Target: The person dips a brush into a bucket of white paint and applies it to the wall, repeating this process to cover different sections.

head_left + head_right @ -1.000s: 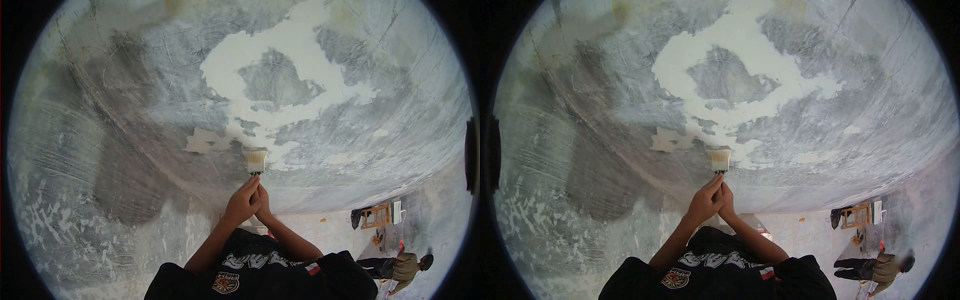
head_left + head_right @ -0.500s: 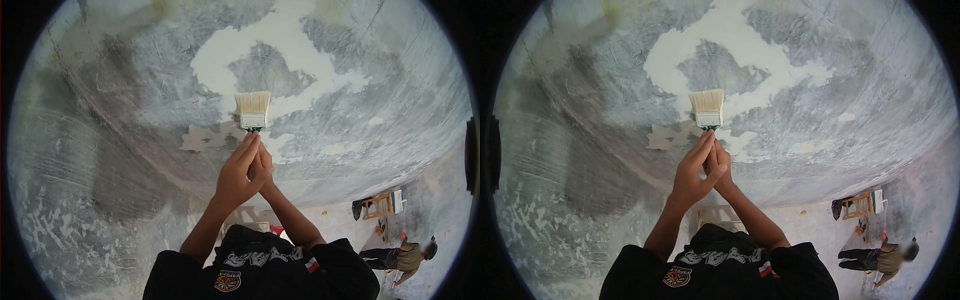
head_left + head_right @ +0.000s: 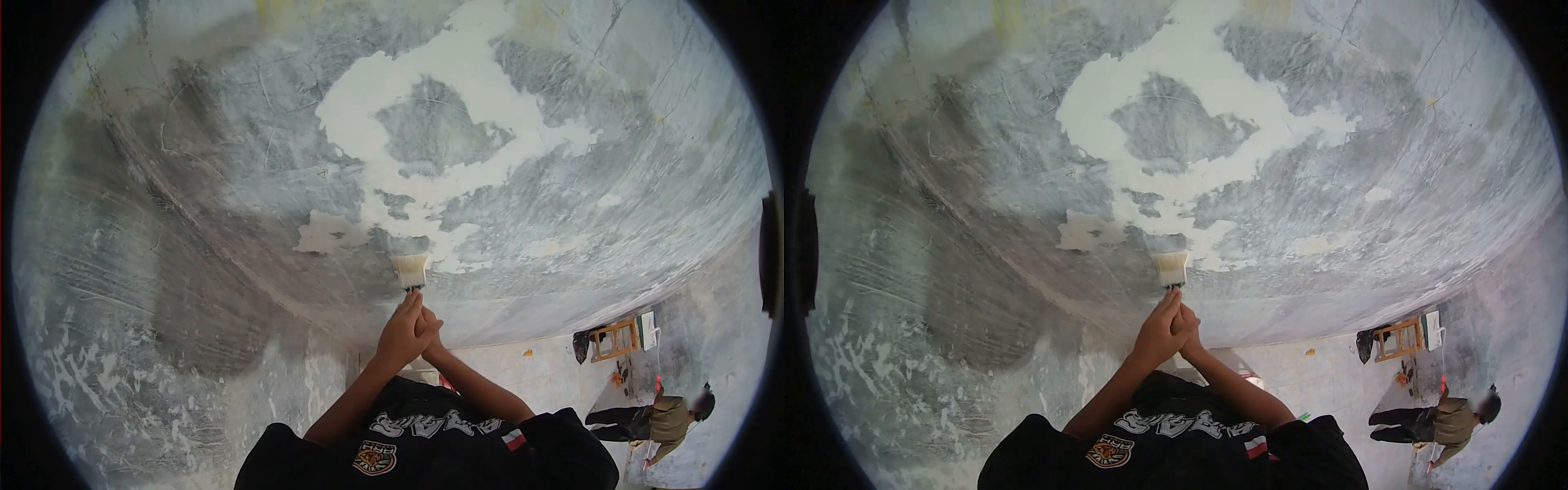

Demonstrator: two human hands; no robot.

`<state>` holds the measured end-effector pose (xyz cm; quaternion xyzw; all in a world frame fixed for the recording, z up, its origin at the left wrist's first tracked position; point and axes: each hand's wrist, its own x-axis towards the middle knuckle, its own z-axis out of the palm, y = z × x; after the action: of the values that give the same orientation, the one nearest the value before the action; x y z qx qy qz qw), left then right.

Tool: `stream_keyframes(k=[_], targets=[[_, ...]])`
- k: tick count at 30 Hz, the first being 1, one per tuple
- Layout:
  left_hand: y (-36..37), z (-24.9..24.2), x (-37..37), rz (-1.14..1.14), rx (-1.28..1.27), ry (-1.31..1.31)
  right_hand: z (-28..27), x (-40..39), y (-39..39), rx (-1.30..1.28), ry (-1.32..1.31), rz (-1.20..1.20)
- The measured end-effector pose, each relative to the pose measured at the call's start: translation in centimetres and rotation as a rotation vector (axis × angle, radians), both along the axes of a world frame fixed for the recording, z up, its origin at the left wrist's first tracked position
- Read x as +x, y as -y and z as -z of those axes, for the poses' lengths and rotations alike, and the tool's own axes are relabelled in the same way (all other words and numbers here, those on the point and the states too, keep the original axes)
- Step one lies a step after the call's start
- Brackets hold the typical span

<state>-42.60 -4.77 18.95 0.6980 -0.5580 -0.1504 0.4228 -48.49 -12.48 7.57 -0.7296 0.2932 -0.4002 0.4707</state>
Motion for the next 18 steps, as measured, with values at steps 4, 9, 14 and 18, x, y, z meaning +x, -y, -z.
stream_keyframes(k=[4, 9, 14, 18], targets=[[-2.3, -2.6, -0.7, 0.064, 0.022, -0.15, -7.5, -2.9, -2.4, 0.429, -0.038, -0.098], [-3.8, -11.0, -1.0, 0.099, -0.223, 0.058, -13.6, -1.1, -1.6, 0.297, 0.23, -0.108], [-0.8, -14.8, 2.2, 0.117, -0.372, 0.125, -19.6, 2.0, 1.4, 0.216, 0.314, -0.178], [1.0, -11.5, 3.4, 0.07, -0.332, -0.034, -16.5, 3.3, 2.4, 0.234, 0.231, -0.136]])
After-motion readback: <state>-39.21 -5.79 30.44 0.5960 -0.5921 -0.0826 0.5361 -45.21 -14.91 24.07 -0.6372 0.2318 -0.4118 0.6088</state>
